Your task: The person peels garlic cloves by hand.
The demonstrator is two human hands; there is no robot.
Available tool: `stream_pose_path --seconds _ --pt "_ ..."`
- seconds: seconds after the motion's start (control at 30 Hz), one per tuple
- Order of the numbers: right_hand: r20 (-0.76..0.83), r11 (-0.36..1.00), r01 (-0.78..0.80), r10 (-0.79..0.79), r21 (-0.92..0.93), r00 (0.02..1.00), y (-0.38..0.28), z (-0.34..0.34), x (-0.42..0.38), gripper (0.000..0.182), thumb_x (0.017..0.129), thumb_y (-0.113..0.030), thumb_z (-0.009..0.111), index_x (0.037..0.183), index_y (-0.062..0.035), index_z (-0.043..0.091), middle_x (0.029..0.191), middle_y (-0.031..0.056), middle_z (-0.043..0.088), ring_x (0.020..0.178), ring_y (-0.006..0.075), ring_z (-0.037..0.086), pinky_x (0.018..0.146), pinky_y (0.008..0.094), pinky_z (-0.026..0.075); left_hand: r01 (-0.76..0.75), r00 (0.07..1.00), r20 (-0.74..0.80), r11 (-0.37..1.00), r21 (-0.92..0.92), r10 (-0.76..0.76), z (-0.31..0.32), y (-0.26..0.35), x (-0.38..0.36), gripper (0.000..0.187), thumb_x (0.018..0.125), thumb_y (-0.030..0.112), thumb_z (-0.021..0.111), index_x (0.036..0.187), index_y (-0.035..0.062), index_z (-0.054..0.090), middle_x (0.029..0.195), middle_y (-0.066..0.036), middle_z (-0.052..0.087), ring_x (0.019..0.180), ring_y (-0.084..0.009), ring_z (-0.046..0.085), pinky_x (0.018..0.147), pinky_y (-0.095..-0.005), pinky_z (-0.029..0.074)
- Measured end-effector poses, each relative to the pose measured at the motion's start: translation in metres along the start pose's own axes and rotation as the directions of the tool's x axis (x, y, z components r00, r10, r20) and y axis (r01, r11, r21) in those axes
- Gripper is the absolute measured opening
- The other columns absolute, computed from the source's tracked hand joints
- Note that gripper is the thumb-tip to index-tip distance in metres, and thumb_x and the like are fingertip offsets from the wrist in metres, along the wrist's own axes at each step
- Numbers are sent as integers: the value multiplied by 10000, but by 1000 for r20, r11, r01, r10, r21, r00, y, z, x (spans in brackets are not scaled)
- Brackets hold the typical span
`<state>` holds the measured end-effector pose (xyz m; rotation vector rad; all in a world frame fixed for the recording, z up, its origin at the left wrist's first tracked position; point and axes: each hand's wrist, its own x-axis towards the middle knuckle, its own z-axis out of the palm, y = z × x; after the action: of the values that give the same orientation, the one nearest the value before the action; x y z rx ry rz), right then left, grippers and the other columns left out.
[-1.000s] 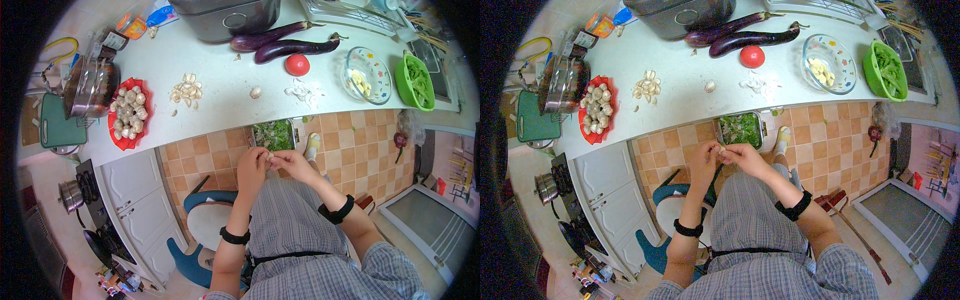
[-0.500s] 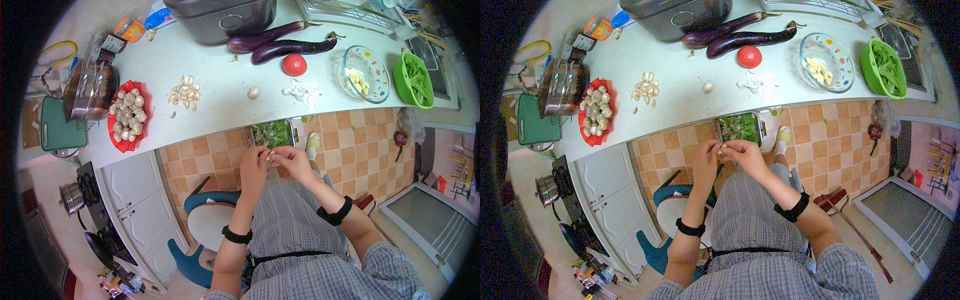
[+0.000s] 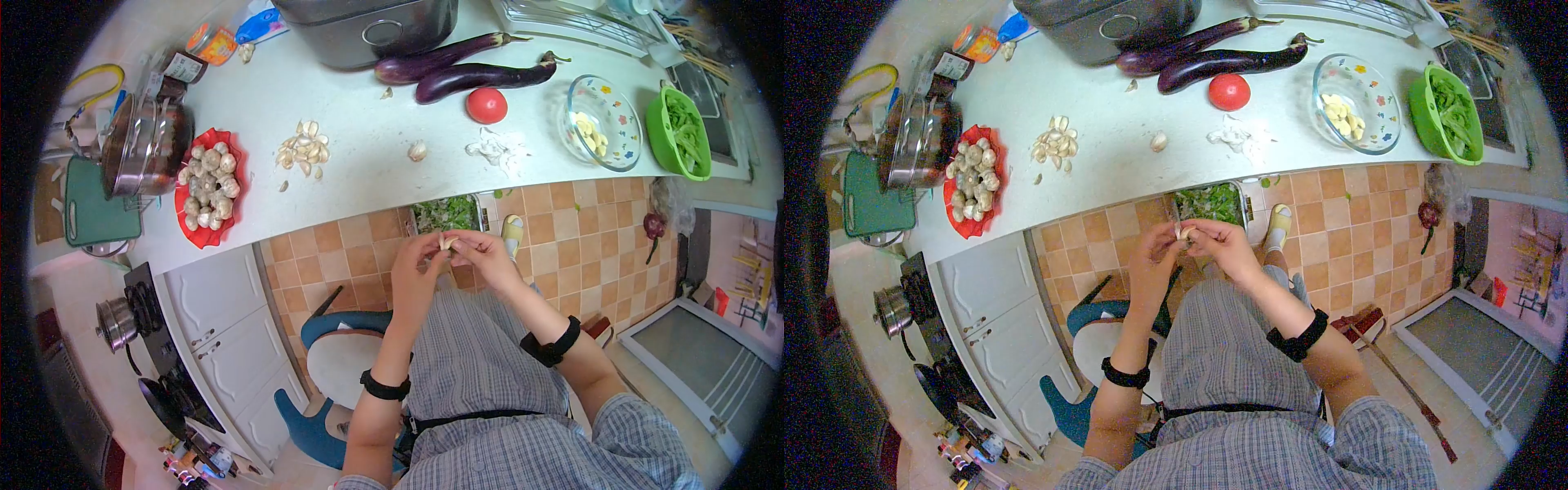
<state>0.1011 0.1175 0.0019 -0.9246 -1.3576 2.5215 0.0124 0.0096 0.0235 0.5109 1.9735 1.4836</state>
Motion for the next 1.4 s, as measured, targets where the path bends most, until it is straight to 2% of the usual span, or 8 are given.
stream_pose_path --seconds 0.07,0.27,0.5,0.77,0.9,1.1,1.17,1.4 --pt "0 999 28 -28 -31 1000 -3 1 0 254 836 -119 512 1059 1 539 933 58 595 793 113 568 673 251 495 -10 1000 -3 981 193 11 -5 -3 0 215 759 130 601 949 30 581 870 -70 599 810 -136 566 711 -253 444" --pt "22 989 28 -25 -144 999 -3 3 3 240 837 -106 504 1047 4 544 907 54 602 800 123 571 700 252 489 147 989 -3 984 97 -147 -14 3 0 148 767 130 595 853 13 624 823 -71 624 755 -139 584 700 -245 445" --pt "93 999 25 -21 -35 995 2 7 6 240 836 -99 506 1045 11 545 924 51 596 825 123 562 692 238 474 165 985 -55 986 26 -163 -16 -13 4 134 769 99 587 843 -11 607 796 -80 600 708 -127 564 638 -235 440" --pt "68 944 116 -100 -308 993 3 3 10 292 822 -81 524 1099 11 509 928 63 596 827 106 552 750 229 438 13 1000 -27 996 91 -11 -11 2 1 150 763 84 587 901 27 607 825 -64 578 732 -127 560 639 -233 447" --pt "99 972 88 -68 -216 993 1 6 9 300 807 -53 538 1094 22 493 904 77 597 829 115 557 750 229 440 57 997 -52 997 58 -54 -12 -7 2 137 755 88 590 876 28 616 823 -67 567 738 -131 553 645 -238 447" --pt "137 993 93 -83 -68 987 17 2 8 169 790 -16 551 946 30 506 871 87 592 810 137 579 742 243 453 -58 998 29 983 173 54 -17 0 4 114 744 103 600 810 14 630 788 -60 557 729 -139 543 639 -233 426" --pt "153 1000 16 -13 -19 988 19 0 6 145 793 -18 549 925 22 505 854 79 591 787 134 582 728 247 458 35 997 66 995 98 -42 -19 -6 4 103 735 93 616 812 30 644 848 -63 589 816 -159 545 715 -243 419" --pt "175 1000 17 -14 -15 984 13 -3 3 178 792 -29 554 947 5 474 816 67 592 757 128 582 689 238 466 102 990 95 994 47 -106 -20 -10 4 99 731 71 620 812 20 643 832 -52 577 803 -142 533 693 -235 419"
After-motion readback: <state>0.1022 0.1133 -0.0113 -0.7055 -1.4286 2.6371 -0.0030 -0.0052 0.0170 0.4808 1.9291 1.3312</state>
